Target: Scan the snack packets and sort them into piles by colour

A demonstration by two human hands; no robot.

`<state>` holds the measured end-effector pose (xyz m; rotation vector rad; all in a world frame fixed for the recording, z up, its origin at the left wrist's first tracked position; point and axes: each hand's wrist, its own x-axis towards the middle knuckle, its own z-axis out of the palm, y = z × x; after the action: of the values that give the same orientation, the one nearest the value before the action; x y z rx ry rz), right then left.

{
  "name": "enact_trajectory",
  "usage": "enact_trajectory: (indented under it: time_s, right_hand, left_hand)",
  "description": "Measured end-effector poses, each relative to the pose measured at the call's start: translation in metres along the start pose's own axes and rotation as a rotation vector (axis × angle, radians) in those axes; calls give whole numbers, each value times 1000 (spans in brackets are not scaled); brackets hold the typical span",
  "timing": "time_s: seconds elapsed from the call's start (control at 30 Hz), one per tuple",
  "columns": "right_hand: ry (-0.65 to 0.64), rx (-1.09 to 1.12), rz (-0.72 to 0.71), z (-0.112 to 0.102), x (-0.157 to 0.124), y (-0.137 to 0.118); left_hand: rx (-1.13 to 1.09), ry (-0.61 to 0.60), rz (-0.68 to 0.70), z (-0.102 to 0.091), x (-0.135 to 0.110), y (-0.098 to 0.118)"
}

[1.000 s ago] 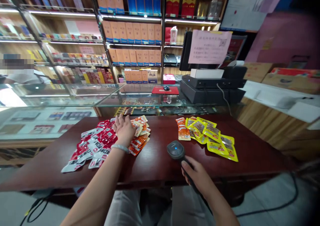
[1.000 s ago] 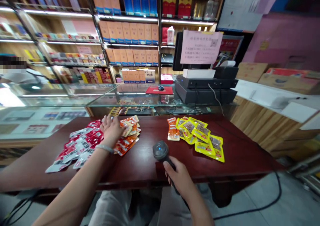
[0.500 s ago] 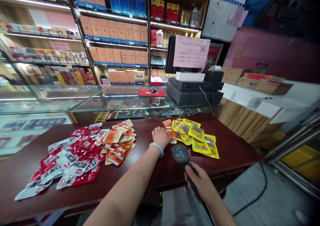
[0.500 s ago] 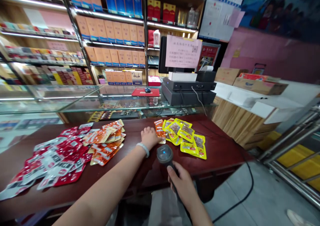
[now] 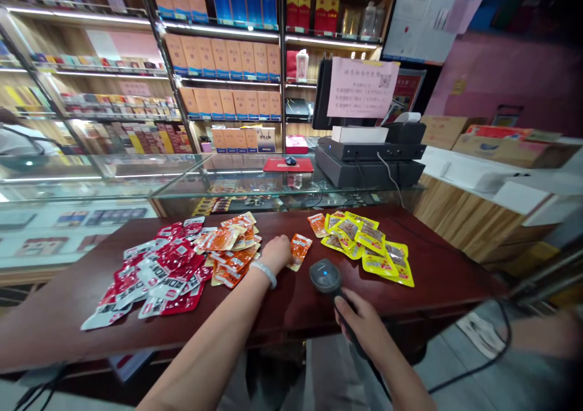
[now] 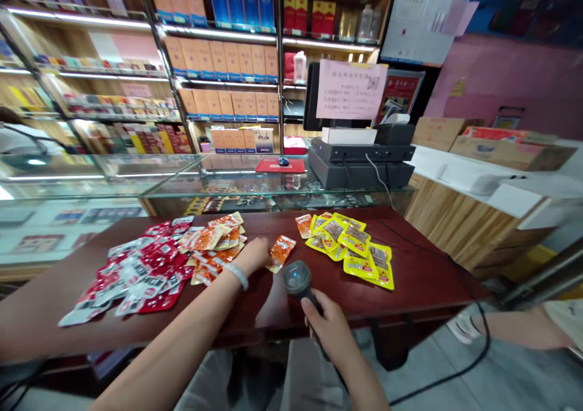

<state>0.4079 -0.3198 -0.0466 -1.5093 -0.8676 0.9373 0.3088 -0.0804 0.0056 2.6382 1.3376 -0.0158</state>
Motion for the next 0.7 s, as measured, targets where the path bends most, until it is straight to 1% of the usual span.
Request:
enact_trajectory:
  time_s: [0.13, 0.23, 0.33, 0.47, 0.53, 0.6, 0.7]
  right_hand:
    - [-38, -8, 1, 12, 2, -3]
    - [-53, -19, -5, 19, 2, -5]
    - [-48, -18, -9, 24, 0, -7]
    - [-39, -8, -4, 26, -3, -11]
    - [-38, -8, -11, 25, -4, -12]
    - [-30, -7, -13, 23, -5, -12]
    - [-18, -13, -21, 19, -6, -12]
  left_hand:
    - [5, -27, 27, 4, -5, -12]
    - [-49, 24, -22, 8, -4, -14]
    - [-106, 47, -57, 5, -1, -8]
    - [-101, 58, -113, 1, 6, 12]
    - [-92, 42, -101, 2, 9, 19]
    - [-102, -5, -67, 4, 11, 21]
    - [-147, -33, -43, 7, 11, 12]
